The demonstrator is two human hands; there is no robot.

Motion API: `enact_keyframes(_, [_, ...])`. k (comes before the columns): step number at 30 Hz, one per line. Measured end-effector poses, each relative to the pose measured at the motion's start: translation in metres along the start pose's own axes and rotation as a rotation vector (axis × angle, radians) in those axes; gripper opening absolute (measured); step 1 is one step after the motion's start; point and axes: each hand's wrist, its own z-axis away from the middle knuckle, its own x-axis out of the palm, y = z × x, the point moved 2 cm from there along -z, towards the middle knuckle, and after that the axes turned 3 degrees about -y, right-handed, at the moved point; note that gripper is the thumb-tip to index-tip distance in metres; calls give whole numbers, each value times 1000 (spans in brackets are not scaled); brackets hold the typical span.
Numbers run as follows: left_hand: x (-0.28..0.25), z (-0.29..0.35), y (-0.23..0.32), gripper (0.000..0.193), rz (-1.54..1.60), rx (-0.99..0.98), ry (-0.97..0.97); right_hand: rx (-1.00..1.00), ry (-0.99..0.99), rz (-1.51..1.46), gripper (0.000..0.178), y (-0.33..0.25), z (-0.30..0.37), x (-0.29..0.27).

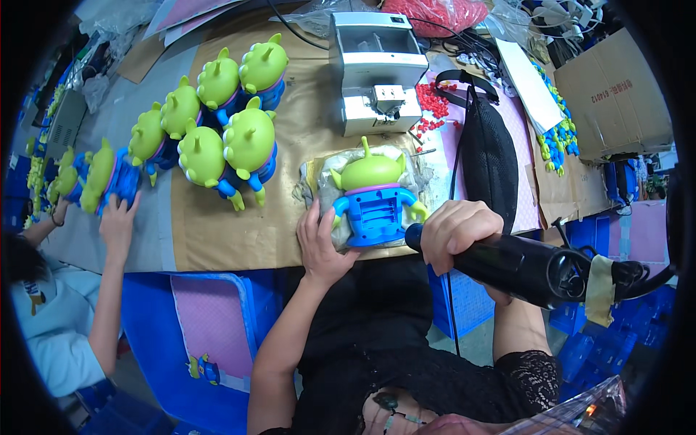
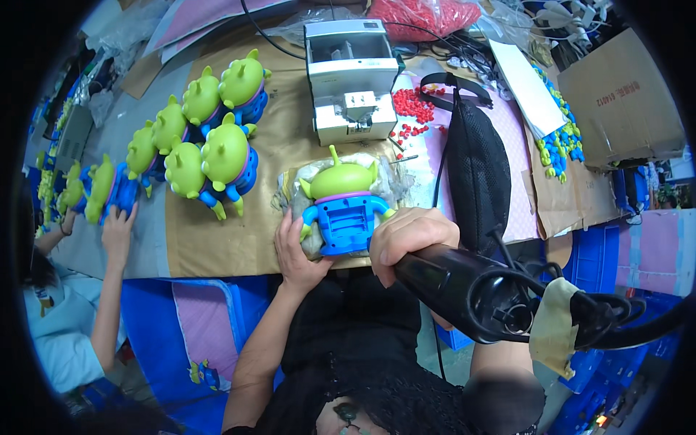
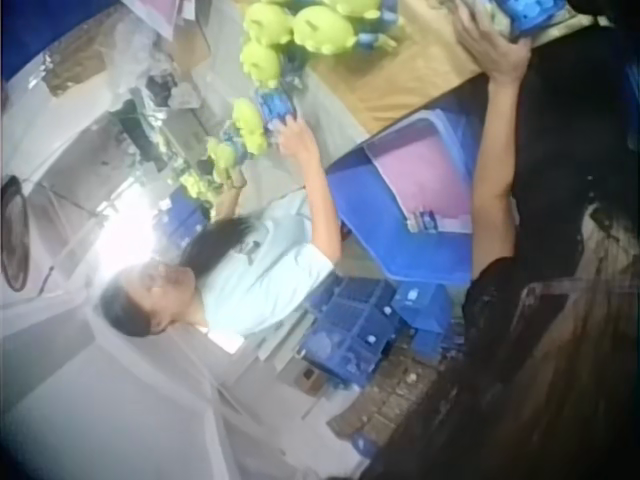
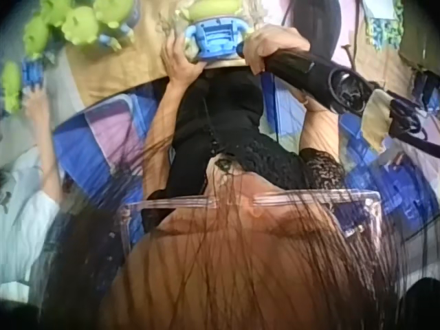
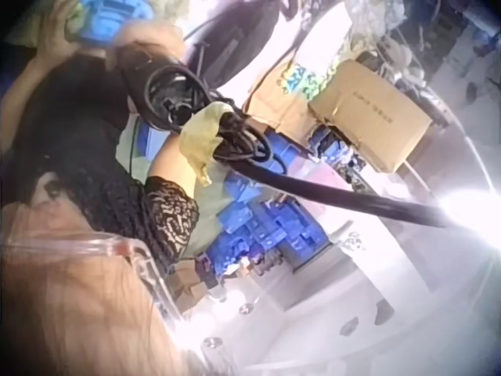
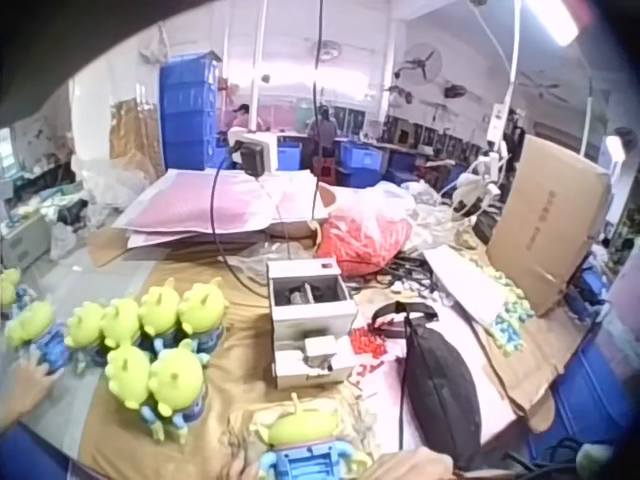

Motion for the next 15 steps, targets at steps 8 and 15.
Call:
enact_keyframes(8, [-11, 5, -4, 91, -47, -10, 5, 263, 7, 78, 43, -9, -40, -15])
enact_keyframes(15, [-2, -3, 1, 93, 38, 3, 10, 203, 561, 383, 59, 45, -106, -108])
